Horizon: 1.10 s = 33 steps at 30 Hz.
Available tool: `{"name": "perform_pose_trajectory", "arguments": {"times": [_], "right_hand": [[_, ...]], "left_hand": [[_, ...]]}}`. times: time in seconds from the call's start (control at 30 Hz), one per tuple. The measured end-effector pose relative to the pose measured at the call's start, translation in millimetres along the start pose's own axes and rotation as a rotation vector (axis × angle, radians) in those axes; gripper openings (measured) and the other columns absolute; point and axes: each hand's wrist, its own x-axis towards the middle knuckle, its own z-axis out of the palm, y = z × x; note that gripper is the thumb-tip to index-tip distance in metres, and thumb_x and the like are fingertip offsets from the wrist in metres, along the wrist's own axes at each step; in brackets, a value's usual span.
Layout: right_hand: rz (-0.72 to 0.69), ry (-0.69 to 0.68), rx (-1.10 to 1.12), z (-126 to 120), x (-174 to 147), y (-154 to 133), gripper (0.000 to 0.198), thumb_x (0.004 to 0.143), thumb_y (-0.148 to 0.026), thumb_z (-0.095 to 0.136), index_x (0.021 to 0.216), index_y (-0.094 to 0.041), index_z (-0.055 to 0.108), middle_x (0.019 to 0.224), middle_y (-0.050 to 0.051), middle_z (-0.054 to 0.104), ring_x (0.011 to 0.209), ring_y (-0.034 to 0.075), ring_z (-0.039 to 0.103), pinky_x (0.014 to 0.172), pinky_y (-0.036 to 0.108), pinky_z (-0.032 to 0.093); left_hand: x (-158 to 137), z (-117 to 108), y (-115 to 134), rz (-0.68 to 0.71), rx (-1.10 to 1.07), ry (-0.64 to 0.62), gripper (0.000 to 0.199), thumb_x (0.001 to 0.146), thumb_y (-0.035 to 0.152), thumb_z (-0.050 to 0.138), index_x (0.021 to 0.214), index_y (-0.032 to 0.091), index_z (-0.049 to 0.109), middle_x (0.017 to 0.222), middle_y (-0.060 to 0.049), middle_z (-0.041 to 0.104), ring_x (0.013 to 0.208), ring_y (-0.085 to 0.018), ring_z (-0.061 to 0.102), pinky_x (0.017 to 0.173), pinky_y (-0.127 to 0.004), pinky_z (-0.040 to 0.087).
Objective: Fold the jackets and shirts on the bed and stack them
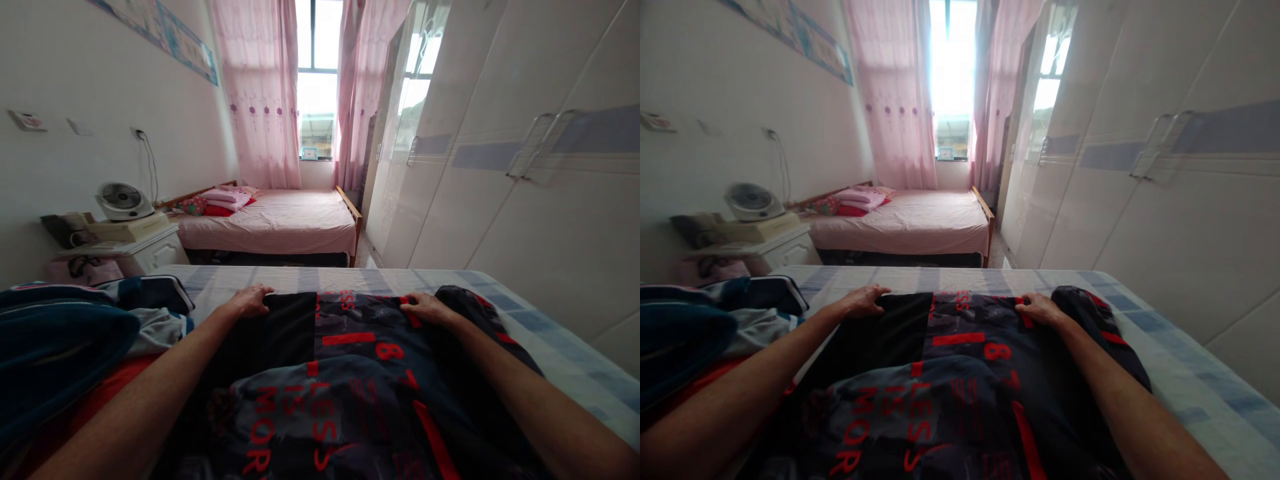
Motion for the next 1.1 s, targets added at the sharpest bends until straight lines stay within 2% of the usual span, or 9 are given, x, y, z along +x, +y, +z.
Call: {"name": "perform_pose_trajectory", "arguments": {"times": [0.13, 0.23, 0.37, 0.5, 0.67, 0.8, 0.93, 1.0, 1.1], "right_hand": [[0.02, 0.021, -0.021, -3, 0, -6, 0.012, 0.069, -0.02, 0.056, 0.074, -0.015, 0.065, 0.075, 0.005, 0.067, 0.07, 0.017, 0.06, 0.06, 0.023, 0.041], [-0.007, 0.136, -0.024, -11, -15, -15, 0.02, 0.074, -0.019, 0.048, 0.088, -0.015, 0.062, 0.089, 0.008, 0.066, 0.082, 0.018, 0.06, 0.07, 0.024, 0.042], [-0.131, 0.361, -0.011, -25, -58, -19, 0.024, 0.077, -0.023, 0.043, 0.098, -0.018, 0.055, 0.103, 0.009, 0.062, 0.095, 0.019, 0.057, 0.085, 0.027, 0.04], [-0.272, 0.488, -0.003, -15, -113, -5, 0.017, 0.075, -0.021, 0.044, 0.089, -0.021, 0.054, 0.104, 0.01, 0.059, 0.096, 0.023, 0.057, 0.086, 0.033, 0.042], [-0.338, 0.388, -0.08, 29, -157, 19, 0.016, 0.074, -0.019, 0.046, 0.085, -0.021, 0.058, 0.113, 0.01, 0.06, 0.108, 0.026, 0.056, 0.089, 0.04, 0.043], [-0.343, 0.389, -0.148, 42, -166, 26, 0.022, 0.073, -0.015, 0.044, 0.086, -0.02, 0.06, 0.113, 0.012, 0.062, 0.108, 0.026, 0.057, 0.091, 0.041, 0.042], [-0.364, 0.303, -0.126, 23, -168, 18, 0.025, 0.065, -0.01, 0.042, 0.077, -0.022, 0.06, 0.109, 0.007, 0.064, 0.104, 0.023, 0.059, 0.09, 0.036, 0.044], [-0.321, 0.303, -0.069, 4, -164, 7, 0.023, 0.068, -0.012, 0.041, 0.077, -0.022, 0.06, 0.106, 0.006, 0.065, 0.101, 0.022, 0.061, 0.089, 0.034, 0.044], [-0.195, 0.389, 0.005, -23, -140, -19, 0.025, 0.077, -0.021, 0.04, 0.088, -0.019, 0.062, 0.106, 0.008, 0.064, 0.096, 0.022, 0.061, 0.088, 0.034, 0.044]], "left_hand": [[-7, -6, 1, -0.018, 0.028, 0.027, 0.027, 0.086, 0.034, 0.057, 0.105, 0.015, 0.06, 0.106, -0.007, 0.062, 0.093, -0.019, 0.06, 0.081, -0.04, 0.049], [-26, -13, 6, -0.009, 0.069, 0.174, 0.015, 0.083, 0.023, 0.055, 0.095, 0.018, 0.063, 0.1, -0.006, 0.061, 0.096, -0.021, 0.059, 0.08, -0.034, 0.047], [-72, -21, 11, 0.006, 0.114, 0.405, 0.02, 0.085, 0.019, 0.043, 0.097, 0.019, 0.059, 0.102, -0.009, 0.056, 0.103, -0.024, 0.053, 0.088, -0.034, 0.042], [-133, -2, 7, 0.104, 0.142, 0.509, 0.021, 0.087, 0.016, 0.039, 0.097, 0.017, 0.058, 0.097, -0.01, 0.056, 0.098, -0.025, 0.051, 0.086, -0.036, 0.041], [-180, 39, 1, 0.253, 0.136, 0.445, 0.026, 0.083, 0.005, 0.044, 0.097, 0.019, 0.06, 0.103, -0.008, 0.059, 0.095, -0.023, 0.054, 0.082, -0.035, 0.043], [-188, 40, 2, 0.247, 0.127, 0.325, 0.029, 0.082, 0.005, 0.043, 0.099, 0.017, 0.063, 0.103, -0.01, 0.06, 0.095, -0.022, 0.056, 0.085, -0.035, 0.044], [-192, 17, 8, 0.175, 0.052, 0.175, 0.049, 0.07, -0.002, 0.041, 0.108, 0.019, 0.063, 0.11, -0.008, 0.061, 0.096, -0.019, 0.06, 0.087, -0.032, 0.046], [-189, 4, 21, 0.16, -0.032, 0.202, 0.051, 0.068, -0.001, 0.042, 0.11, 0.019, 0.062, 0.117, -0.008, 0.06, 0.102, -0.019, 0.06, 0.091, -0.03, 0.045], [-172, -10, 60, 0.186, -0.113, 0.326, 0.038, 0.079, 0.011, 0.044, 0.113, 0.019, 0.061, 0.12, -0.008, 0.06, 0.108, -0.019, 0.058, 0.096, -0.03, 0.043]]}}
